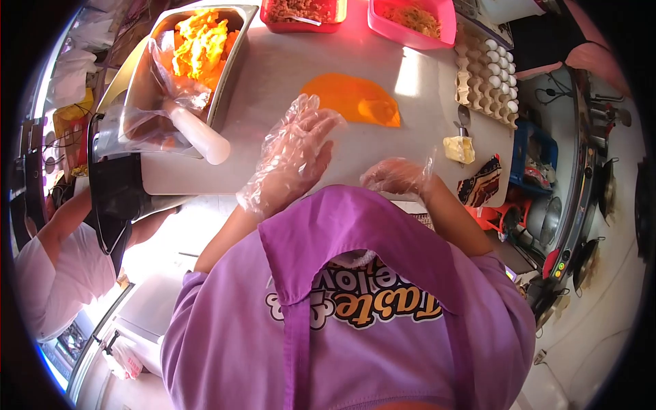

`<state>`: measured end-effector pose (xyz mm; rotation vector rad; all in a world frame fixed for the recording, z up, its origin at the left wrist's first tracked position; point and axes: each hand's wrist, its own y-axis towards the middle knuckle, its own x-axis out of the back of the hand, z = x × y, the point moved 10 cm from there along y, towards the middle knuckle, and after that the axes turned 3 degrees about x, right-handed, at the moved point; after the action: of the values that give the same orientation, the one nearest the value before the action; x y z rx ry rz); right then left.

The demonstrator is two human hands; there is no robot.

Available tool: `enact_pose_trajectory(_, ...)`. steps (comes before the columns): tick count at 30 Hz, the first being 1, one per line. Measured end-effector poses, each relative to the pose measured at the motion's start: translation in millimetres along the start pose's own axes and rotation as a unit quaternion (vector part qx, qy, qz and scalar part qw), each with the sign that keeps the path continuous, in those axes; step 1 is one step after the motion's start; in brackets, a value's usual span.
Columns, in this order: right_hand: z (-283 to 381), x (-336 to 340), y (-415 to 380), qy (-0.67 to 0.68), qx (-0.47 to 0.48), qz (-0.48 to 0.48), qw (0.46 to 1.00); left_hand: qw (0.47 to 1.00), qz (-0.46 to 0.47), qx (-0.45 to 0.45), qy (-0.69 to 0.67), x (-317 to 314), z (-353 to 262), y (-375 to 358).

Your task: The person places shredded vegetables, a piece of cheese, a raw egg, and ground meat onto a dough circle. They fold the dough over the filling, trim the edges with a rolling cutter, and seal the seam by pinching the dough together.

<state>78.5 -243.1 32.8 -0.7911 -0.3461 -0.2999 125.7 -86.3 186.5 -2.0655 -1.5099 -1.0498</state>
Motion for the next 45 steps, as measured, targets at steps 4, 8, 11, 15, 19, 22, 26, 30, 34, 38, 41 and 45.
enact_pose_trajectory(4,-29.3,-31.0,10.8,0.099,-0.057,0.029,0.993,0.932,0.306,0.137,0.139,-107.6,68.9,-38.7)
enact_pose_trajectory(8,-35.3,-25.0,17.9,0.083,-0.016,0.08,0.993,0.911,0.352,0.105,0.188,-138.8,88.2,-72.8)
enact_pose_trajectory(11,-41.8,53.3,34.7,0.123,0.004,-0.102,0.987,0.922,0.334,0.092,0.172,-130.6,83.2,-59.8)
enact_pose_trajectory(15,-47.9,121.7,51.4,0.222,0.154,-0.418,0.868,0.97,0.19,0.15,-0.004,-102.0,98.7,-4.1)
enact_pose_trajectory(19,-52.9,120.8,58.9,0.07,0.109,-0.459,0.879,0.995,0.042,0.022,-0.083,-99.8,104.4,50.3)
enact_pose_trajectory(22,-55.8,118.6,64.0,0.041,0.088,-0.458,0.884,0.999,0.025,-0.018,0.019,-121.8,115.9,66.5)
enact_pose_trajectory(26,-62.2,113.3,70.7,0.067,0.049,-0.399,0.913,0.997,0.013,-0.06,0.056,-123.3,108.4,65.6)
enact_pose_trajectory(30,-47.4,121.8,63.5,0.198,0.095,-0.368,0.903,0.98,0.024,0.013,-0.199,-130.5,137.0,61.3)
enact_pose_trajectory(34,-95.9,129.8,80.5,0.618,0.193,-0.341,0.682,0.775,0.052,0.214,-0.593,-128.8,163.5,68.6)
enact_pose_trajectory(38,-39.5,135.4,60.7,0.202,0.118,-0.35,0.907,0.84,0.187,0.226,-0.456,-134.2,125.0,67.6)
enact_pose_trajectory(41,-47.1,123.7,84.4,0.013,0.017,-0.311,0.95,0.993,0.089,-0.072,-0.013,-146.9,96.8,92.6)
enact_pose_trajectory(45,-56.8,118.8,84.4,0.017,0.021,-0.347,0.938,0.992,0.072,-0.078,-0.067,-147.9,98.9,89.8)
